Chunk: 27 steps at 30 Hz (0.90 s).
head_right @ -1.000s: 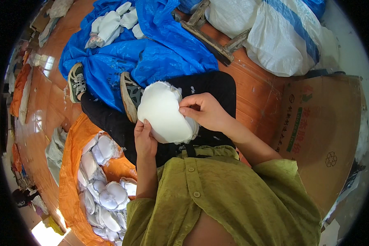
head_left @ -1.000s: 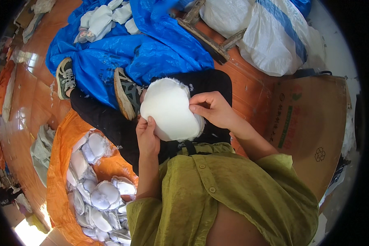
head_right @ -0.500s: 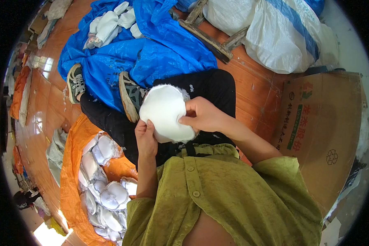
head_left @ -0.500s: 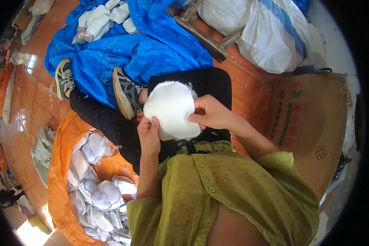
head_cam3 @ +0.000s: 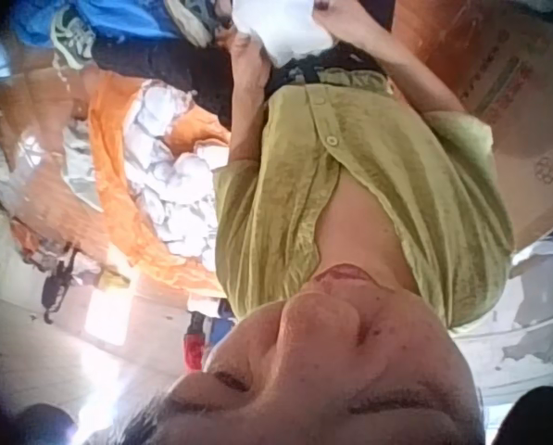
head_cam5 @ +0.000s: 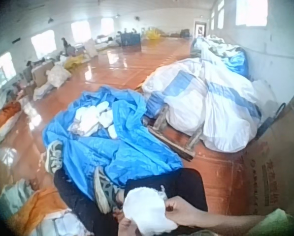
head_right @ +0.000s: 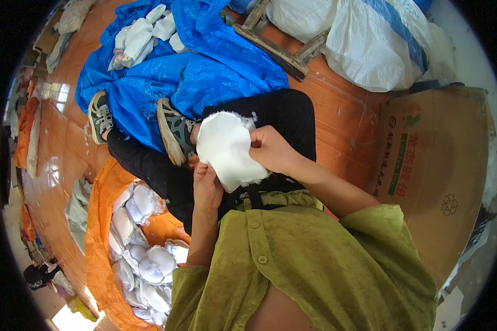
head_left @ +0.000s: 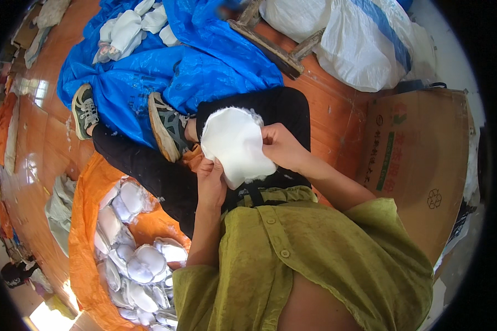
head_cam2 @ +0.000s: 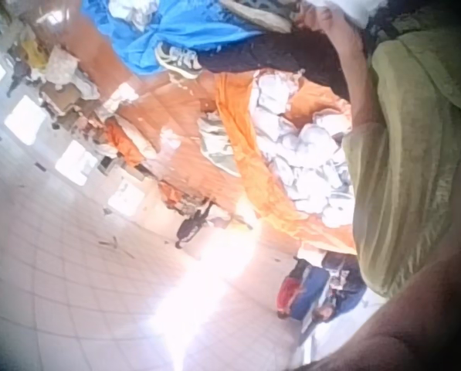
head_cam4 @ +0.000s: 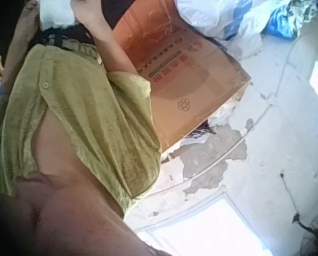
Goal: The person sits on the floor and repeatedly opens white fabric pouches, fills them with a white fluffy material, and closes them by hand. The filled pouches are placed into an orange sack beside them.
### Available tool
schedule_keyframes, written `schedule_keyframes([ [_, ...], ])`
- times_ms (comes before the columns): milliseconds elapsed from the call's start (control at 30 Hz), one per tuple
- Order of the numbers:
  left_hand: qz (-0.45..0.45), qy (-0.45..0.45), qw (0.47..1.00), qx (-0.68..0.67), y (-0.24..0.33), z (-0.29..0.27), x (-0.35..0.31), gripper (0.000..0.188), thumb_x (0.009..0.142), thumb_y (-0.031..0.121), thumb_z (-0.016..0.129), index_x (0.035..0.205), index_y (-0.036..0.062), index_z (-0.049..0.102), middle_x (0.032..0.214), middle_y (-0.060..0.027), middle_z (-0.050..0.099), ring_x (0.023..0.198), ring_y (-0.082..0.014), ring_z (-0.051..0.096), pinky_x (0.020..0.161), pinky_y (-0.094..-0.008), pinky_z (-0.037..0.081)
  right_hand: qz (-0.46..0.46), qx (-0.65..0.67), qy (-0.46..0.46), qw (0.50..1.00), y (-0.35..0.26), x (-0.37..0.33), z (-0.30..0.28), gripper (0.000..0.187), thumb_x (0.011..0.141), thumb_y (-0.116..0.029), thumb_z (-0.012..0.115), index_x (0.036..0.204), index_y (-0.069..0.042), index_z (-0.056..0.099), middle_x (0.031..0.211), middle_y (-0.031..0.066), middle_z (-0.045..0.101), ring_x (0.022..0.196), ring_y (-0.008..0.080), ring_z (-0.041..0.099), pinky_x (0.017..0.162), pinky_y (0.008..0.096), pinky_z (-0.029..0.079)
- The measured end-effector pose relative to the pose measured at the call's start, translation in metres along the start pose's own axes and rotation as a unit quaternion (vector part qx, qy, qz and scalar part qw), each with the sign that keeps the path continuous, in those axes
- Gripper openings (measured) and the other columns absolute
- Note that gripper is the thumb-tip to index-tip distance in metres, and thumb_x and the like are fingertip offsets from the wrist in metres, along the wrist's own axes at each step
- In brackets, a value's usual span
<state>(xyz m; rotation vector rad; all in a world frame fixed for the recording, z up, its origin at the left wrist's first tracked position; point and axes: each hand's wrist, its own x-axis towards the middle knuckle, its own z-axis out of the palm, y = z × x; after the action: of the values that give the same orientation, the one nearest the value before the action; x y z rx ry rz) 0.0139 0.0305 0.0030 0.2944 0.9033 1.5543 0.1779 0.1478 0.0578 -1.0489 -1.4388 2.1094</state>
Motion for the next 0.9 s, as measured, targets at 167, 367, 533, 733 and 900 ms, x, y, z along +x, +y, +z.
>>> schedule_keyframes([
  [167, -0.041, 0.043, 0.984, 0.167, -0.002, -0.007, 0.003, 0.021, 0.091, 0.011, 0.058, 0.107, -0.0015, 0.060, 0.104, -0.0081, 0.064, 0.091, -0.0151, 0.060, 0.081, -0.0275, 0.047, 0.029, -0.266, -0.095, 0.959, -0.023, -0.005, 0.004, 0.019, 0.069, 0.003, 0.051, 0.081, 0.006, 0.065, 0.067, 0.0171, 0.064, 0.060, 0.0268, 0.064, 0.057, 0.0344, 0.051],
  [367, 0.116, 0.081, 0.884, 0.446, 0.002, 0.008, 0.010, 0.034, 0.082, 0.012, 0.068, 0.108, 0.0007, 0.049, 0.094, -0.0080, 0.056, 0.081, -0.0155, 0.056, 0.073, -0.0277, 0.047, -0.105, -0.474, 0.025, 0.874, 0.016, 0.007, -0.002, 0.016, 0.068, -0.006, 0.056, 0.069, 0.007, 0.064, 0.067, 0.0263, 0.059, 0.067, 0.0402, 0.061, 0.062, 0.0454, 0.049],
  [533, 0.005, 0.037, 0.859, 0.511, -0.002, 0.061, 0.006, 0.037, 0.078, 0.013, 0.068, 0.107, 0.0035, 0.047, 0.095, -0.0107, 0.057, 0.085, -0.0194, 0.060, 0.072, -0.0312, 0.048, -0.058, -0.516, -0.078, 0.851, 0.026, 0.004, -0.001, 0.014, 0.063, -0.007, 0.060, 0.067, 0.006, 0.064, 0.068, 0.0251, 0.060, 0.068, 0.0395, 0.061, 0.063, 0.0453, 0.049],
  [733, 0.002, 0.012, 0.804, 0.595, -0.013, 0.046, 0.017, 0.023, 0.076, 0.004, 0.065, 0.096, 0.0001, 0.055, 0.080, -0.0043, 0.061, 0.068, -0.0124, 0.060, 0.064, -0.0263, 0.049, -0.046, -0.477, -0.086, 0.874, 0.026, -0.003, -0.012, 0.014, 0.073, -0.003, 0.053, 0.066, 0.007, 0.059, 0.065, 0.0242, 0.060, 0.064, 0.0359, 0.063, 0.061, 0.0428, 0.050],
  [900, -0.028, 0.006, 0.874, 0.485, -0.001, 0.048, 0.021, 0.014, 0.074, 0.004, 0.063, 0.086, -0.0027, 0.064, 0.073, -0.0074, 0.065, 0.064, -0.0128, 0.061, 0.061, -0.0256, 0.048, 0.091, -0.273, -0.126, 0.949, 0.010, -0.005, -0.022, 0.020, 0.087, -0.003, 0.048, 0.071, 0.007, 0.053, 0.062, 0.0156, 0.061, 0.063, 0.0203, 0.068, 0.053, 0.0321, 0.052],
])
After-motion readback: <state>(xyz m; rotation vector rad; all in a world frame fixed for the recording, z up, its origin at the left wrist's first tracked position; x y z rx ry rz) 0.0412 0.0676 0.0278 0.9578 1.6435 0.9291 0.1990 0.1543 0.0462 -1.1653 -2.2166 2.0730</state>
